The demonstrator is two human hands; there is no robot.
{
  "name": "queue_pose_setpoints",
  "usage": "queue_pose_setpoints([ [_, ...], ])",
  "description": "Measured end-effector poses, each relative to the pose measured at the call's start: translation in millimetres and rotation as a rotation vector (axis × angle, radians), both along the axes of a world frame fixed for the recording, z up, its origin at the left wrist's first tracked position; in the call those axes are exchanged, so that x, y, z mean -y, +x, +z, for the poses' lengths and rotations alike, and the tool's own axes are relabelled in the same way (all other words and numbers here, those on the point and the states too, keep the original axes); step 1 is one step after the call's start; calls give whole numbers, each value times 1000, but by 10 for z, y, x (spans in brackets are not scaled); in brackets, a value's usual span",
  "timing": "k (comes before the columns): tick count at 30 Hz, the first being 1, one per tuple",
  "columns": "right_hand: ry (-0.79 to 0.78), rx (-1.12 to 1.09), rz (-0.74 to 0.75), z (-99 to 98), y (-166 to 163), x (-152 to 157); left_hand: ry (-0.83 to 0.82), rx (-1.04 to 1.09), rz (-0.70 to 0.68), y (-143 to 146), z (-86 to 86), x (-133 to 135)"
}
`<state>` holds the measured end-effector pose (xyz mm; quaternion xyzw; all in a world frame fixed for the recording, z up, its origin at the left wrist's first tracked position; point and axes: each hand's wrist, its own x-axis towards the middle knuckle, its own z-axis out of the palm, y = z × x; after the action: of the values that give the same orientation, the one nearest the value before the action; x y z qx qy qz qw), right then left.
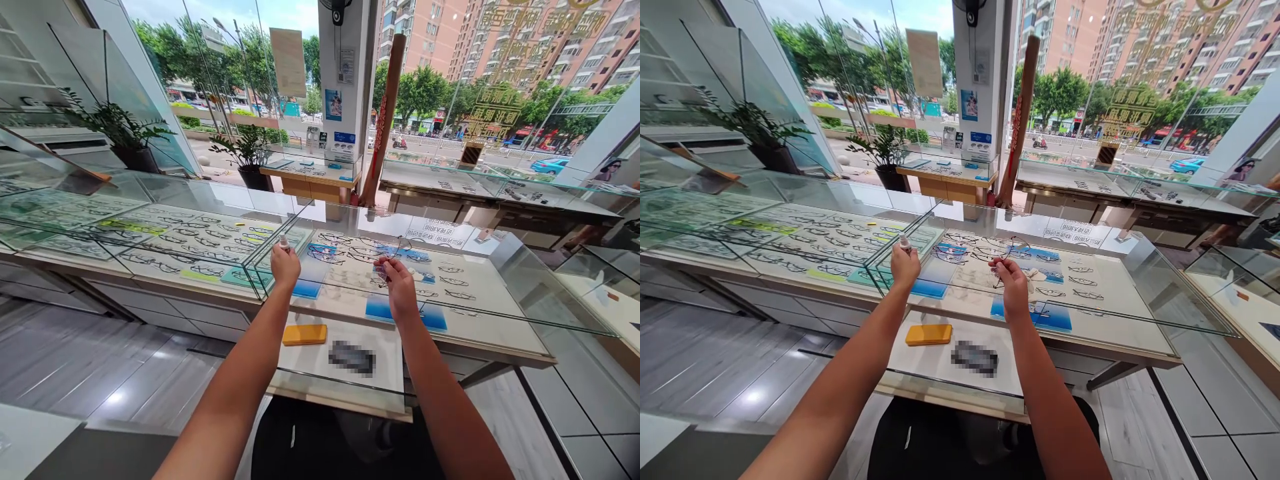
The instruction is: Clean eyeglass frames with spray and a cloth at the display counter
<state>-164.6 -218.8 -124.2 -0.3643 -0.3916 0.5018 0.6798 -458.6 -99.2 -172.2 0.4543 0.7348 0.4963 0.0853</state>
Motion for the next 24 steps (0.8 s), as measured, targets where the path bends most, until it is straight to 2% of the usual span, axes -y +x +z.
queue_pose_setpoints([
  [3, 29, -26, -51, 131, 285, 211, 109, -129, 126, 129, 85, 130],
  [5, 50, -46, -106, 208, 502, 361, 232, -272, 125, 308, 163, 244],
  [6, 62, -54, -136, 241, 606, 434, 282, -331, 61, 431, 203, 302],
  [8, 81, -53, -194, 288, 786, 570, 333, -423, -150, 740, 271, 409],
  [9, 85, -44, -219, 300, 856, 632, 316, -469, -319, 918, 296, 455],
  [12, 79, 2, -270, 279, 980, 791, 208, -546, -710, 1476, 329, 558],
  [14, 63, 27, -273, 227, 1012, 876, 102, -550, -868, 1806, 328, 597],
  [16, 46, 44, -264, 164, 1031, 946, 56, -568, -906, 2065, 319, 610],
  [19, 28, 62, -261, 87, 1071, 1026, 27, -557, -896, 2299, 295, 580],
  [24, 16, 79, -264, 46, 1112, 1094, -47, -430, -860, 2333, 284, 488],
])
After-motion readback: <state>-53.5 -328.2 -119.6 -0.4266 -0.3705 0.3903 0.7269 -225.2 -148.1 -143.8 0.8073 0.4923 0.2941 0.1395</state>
